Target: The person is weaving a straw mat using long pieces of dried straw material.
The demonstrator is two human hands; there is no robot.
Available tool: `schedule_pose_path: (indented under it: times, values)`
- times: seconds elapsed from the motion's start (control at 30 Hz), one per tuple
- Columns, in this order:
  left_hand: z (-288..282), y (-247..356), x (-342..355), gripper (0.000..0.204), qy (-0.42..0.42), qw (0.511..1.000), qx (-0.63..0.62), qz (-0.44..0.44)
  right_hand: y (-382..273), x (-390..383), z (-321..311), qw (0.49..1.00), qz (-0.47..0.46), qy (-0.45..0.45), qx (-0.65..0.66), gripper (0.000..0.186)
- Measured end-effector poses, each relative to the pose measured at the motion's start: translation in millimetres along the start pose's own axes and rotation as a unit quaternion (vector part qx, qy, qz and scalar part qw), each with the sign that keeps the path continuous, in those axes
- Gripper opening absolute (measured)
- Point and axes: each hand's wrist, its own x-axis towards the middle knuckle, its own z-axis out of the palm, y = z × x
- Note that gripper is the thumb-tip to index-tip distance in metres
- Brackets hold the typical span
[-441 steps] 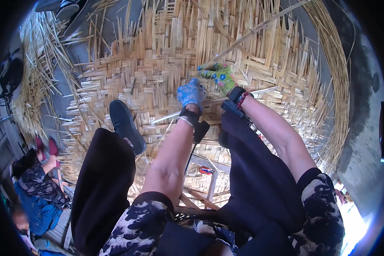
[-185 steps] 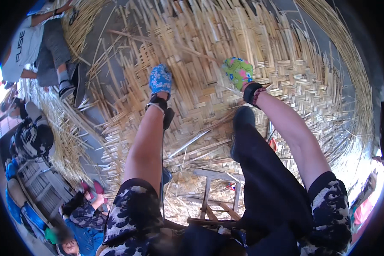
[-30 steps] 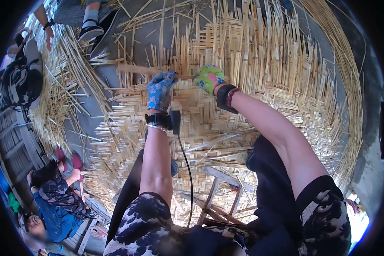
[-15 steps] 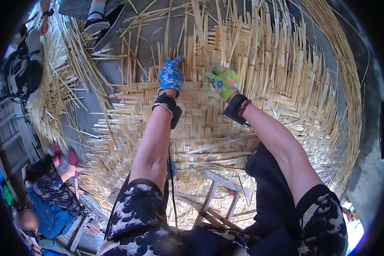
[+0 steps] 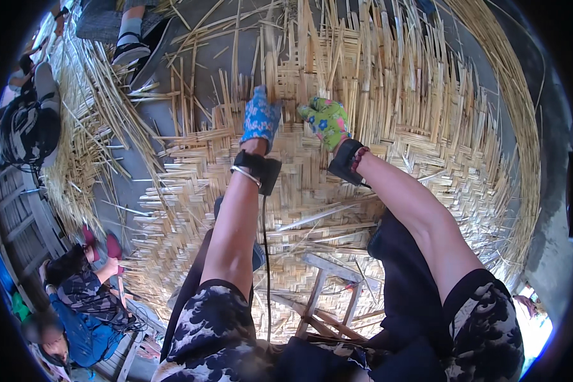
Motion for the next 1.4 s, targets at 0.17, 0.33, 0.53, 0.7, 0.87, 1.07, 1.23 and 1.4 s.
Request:
schedule_pose_path:
  times: [0.17,0.33,0.53,0.7,0.87,1.07,1.23,1.4]
  values:
    - [4,-14,12,0.037,-0.172,0.940,-0.274,-0.110,-15,-5,-16,0.985,0.082,-0.097,0.114,0.018]
    - [-1,0,2,0.034,-0.228,0.889,-0.376,-0.127,-9,5,-4,0.979,0.107,-0.030,0.169,0.023]
    - [-25,-10,-10,0.025,-0.218,0.868,-0.428,-0.125,36,16,17,0.984,0.002,-0.168,-0.062,0.025]
    - [-21,-30,-38,0.019,0.097,0.854,-0.493,-0.134,55,18,34,0.990,0.009,-0.138,0.000,0.029]
    - [-12,-49,-42,0.009,0.138,0.819,-0.522,-0.195,17,2,24,0.991,0.039,0.017,0.127,0.035]
    - [-55,-66,-51,0.010,0.179,0.734,-0.636,-0.159,-58,9,68,0.970,-0.104,-0.220,0.004,0.031]
    - [-61,-80,-26,0.012,0.117,0.912,-0.381,-0.095,-65,14,82,0.974,-0.154,-0.085,-0.144,0.022]
    - [-52,-91,0,0.017,0.066,0.972,-0.202,-0.098,-82,15,69,0.987,-0.017,-0.078,-0.140,0.026]
